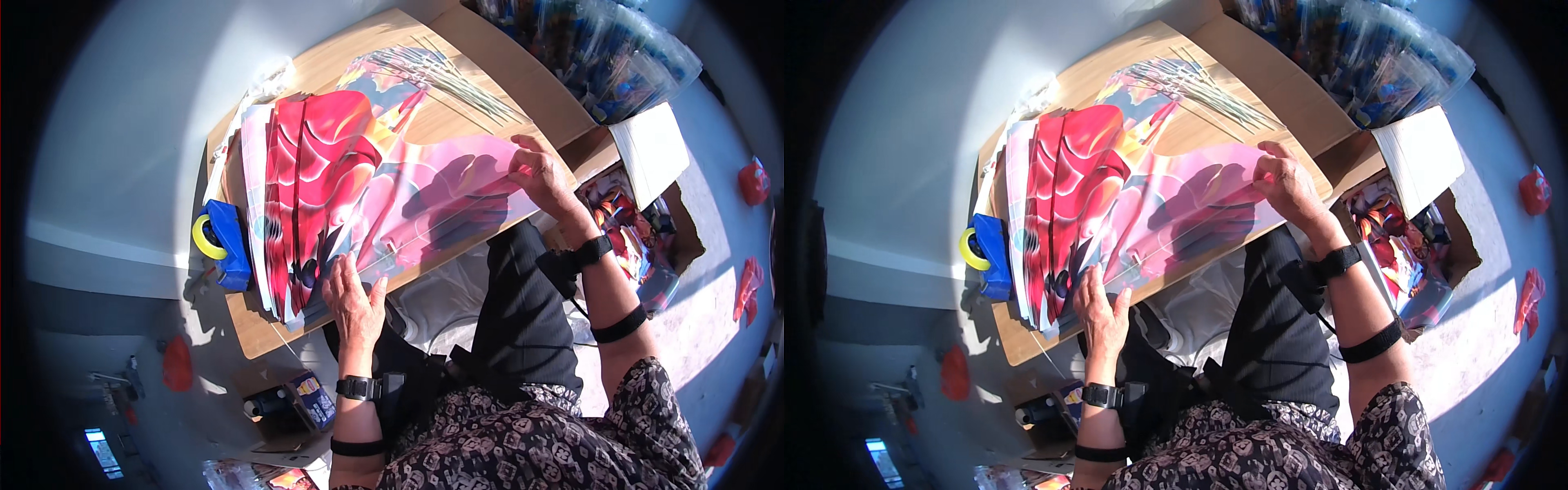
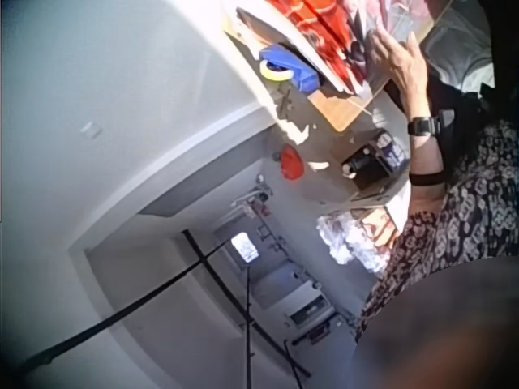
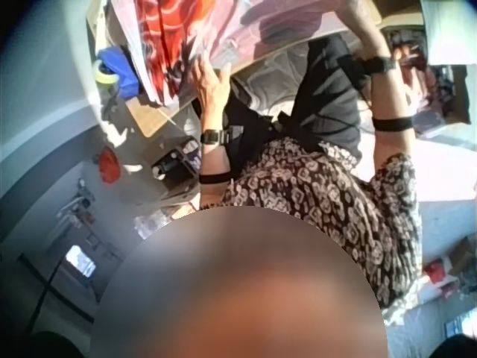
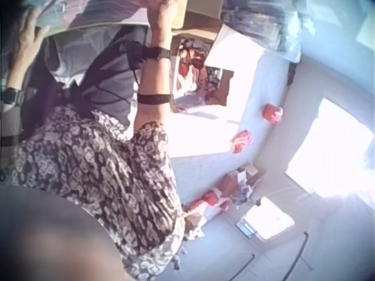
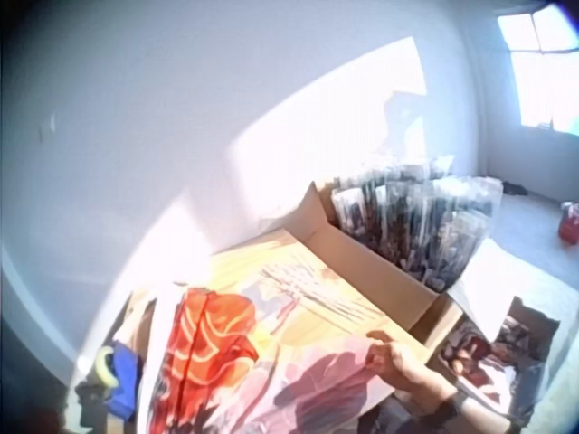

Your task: Assembling parts of decorative kites by attaching rods and tape to plastic sails.

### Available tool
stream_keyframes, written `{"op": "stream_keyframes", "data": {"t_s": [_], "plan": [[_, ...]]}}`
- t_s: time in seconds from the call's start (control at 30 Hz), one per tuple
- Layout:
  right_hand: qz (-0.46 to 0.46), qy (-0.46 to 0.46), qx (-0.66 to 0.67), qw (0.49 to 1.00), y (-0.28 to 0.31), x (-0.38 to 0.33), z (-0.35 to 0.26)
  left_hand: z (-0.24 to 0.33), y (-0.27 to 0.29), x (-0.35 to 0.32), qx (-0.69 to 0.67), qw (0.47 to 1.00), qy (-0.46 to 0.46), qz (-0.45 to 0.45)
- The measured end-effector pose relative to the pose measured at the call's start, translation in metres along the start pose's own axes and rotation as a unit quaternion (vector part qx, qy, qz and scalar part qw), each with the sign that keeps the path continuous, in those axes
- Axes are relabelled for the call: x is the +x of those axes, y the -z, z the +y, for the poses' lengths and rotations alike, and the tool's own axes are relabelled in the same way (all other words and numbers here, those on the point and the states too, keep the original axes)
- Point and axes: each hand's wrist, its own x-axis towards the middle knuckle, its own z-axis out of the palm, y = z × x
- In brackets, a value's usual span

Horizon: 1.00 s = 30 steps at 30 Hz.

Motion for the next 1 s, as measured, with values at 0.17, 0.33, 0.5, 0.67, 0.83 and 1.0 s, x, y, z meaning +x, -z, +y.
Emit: {"op": "stream_keyframes", "data": {"t_s": [0.17, 0.33, 0.5, 0.67, 0.83, 1.0], "plan": [[-0.051, -0.054, 0.051, 0.996, 0.019, 0.019, -0.013, 0.013, 0.001, 0.026, 0.05, 0.993, -0.086, 0.059], [0.185, -0.127, 0.296, 0.928, 0.01, 0.039, 0.004, 0.006, 0.001, 0.058, -0.01, 0.98, -0.117, 0.159], [0.131, -0.144, 0.044, 0.98, -0.017, 0.064, 0.027, -0.034, 0.005, 0.086, -0.223, 0.954, 0.114, 0.164], [0.09, -0.066, -0.153, 0.982, -0.047, 0.094, 0.022, -0.069, 0.006, 0.105, -0.151, 0.958, 0.178, 0.167], [0.083, -0.054, -0.235, 0.967, -0.062, 0.115, 0.041, -0.076, 0.001, 0.12, -0.075, 0.97, 0.204, 0.111], [0.082, -0.083, -0.149, 0.982, -0.052, 0.102, 0.007, -0.059, 0.005, 0.124, 0.003, 0.982, 0.093, 0.164]]}}
